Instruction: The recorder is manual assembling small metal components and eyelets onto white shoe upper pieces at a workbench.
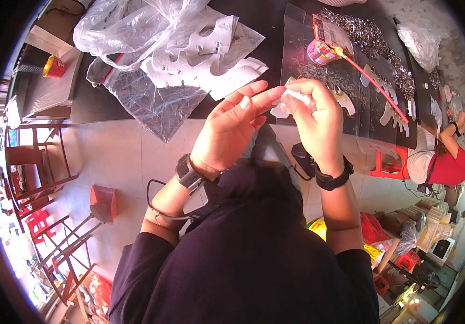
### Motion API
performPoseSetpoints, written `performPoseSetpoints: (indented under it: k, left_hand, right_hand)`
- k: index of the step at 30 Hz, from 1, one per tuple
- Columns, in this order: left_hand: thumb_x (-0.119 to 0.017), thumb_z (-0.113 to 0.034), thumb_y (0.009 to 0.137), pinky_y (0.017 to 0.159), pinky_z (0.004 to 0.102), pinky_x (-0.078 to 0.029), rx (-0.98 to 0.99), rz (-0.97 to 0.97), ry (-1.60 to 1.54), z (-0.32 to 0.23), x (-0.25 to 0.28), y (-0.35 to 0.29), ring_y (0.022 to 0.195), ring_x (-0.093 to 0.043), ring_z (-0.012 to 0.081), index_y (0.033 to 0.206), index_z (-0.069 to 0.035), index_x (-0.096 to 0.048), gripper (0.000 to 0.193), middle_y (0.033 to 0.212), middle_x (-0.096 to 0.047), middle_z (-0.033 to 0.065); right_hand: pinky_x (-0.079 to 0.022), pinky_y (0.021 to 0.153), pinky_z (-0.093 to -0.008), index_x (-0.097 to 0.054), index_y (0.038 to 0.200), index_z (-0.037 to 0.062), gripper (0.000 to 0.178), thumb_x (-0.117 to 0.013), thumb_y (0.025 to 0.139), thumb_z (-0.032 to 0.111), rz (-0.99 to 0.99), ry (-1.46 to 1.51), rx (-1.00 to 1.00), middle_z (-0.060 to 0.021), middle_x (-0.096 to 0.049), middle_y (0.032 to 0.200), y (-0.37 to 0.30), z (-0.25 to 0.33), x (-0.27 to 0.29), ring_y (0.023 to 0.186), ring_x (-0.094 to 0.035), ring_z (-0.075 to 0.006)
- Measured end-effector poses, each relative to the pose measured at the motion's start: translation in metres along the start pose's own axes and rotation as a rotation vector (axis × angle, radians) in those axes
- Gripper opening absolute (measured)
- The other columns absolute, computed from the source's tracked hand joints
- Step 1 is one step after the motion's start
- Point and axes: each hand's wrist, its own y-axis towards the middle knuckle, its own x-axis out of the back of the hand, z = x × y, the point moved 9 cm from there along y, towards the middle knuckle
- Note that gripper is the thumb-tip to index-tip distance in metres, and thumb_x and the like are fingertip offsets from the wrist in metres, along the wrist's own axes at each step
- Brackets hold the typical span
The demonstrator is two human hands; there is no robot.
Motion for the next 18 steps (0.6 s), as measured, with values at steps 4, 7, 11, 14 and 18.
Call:
performPoseSetpoints:
  k: [4, 7, 11, 14, 18]
  left_hand:
    - [-0.056, -0.027, 0.086, 0.086, 0.0245, -0.031, 0.005, 0.021, 0.0, 0.004, -0.005, -0.002, 0.111, -0.045, 0.0121, 0.126, -0.005, -0.041, 0.048, 0.128, -0.048, 0.011]
    - [-0.056, -0.019, 0.086, 0.094, 0.0293, -0.03, -0.138, 0.046, 0.189, -0.008, -0.007, -0.004, 0.117, -0.043, 0.0179, 0.129, 0.0, -0.034, 0.052, 0.126, -0.049, 0.0139]
    - [-0.061, -0.013, 0.081, 0.094, 0.0297, -0.028, -0.411, -0.041, 0.719, -0.033, -0.007, -0.015, 0.115, -0.045, 0.0191, 0.127, 0.0, -0.034, 0.055, 0.122, -0.051, 0.0155]
    - [-0.063, -0.012, 0.079, 0.093, 0.0299, -0.029, -0.471, -0.153, 0.783, -0.043, 0.012, -0.025, 0.112, -0.047, 0.0169, 0.123, -0.002, -0.041, 0.05, 0.118, -0.054, 0.0136]
    - [-0.061, -0.012, 0.08, 0.087, 0.0285, -0.035, -0.473, -0.23, 0.827, -0.045, 0.033, -0.038, 0.105, -0.051, 0.0158, 0.114, -0.002, -0.049, 0.037, 0.111, -0.058, 0.0101]
  right_hand:
    - [-0.051, 0.065, -0.0244, -0.055, 0.09, -0.0021, 0.013, -0.06, 0.084, 0.008, 0.029, 0.433, -0.336, -0.006, -0.06, 0.077, -0.007, -0.02, -0.007, 0.07, -0.06, -0.0105]
    - [-0.051, 0.067, -0.0238, -0.054, 0.092, -0.0024, 0.013, -0.058, 0.086, 0.009, 0.06, 0.566, -0.381, -0.0041, -0.059, 0.079, -0.008, -0.026, -0.015, 0.073, -0.059, -0.0085]
    - [-0.051, 0.066, -0.023, -0.051, 0.093, -0.0012, 0.012, -0.056, 0.087, 0.008, -0.011, 0.602, -0.352, -0.0041, -0.058, 0.081, -0.01, -0.032, -0.011, 0.073, -0.058, -0.0084]
    - [-0.047, 0.072, -0.0211, -0.052, 0.098, 0.003, 0.013, -0.057, 0.087, 0.009, 0.024, 0.614, -0.344, -0.0015, -0.055, 0.089, -0.012, -0.028, -0.013, 0.081, -0.055, -0.0067]
    - [-0.049, 0.061, -0.0232, -0.052, 0.095, 0.0031, 0.01, -0.052, 0.085, 0.002, 0.214, 0.489, -0.272, -0.0021, -0.054, 0.079, 0.003, -0.023, -0.024, 0.072, -0.056, -0.0081]
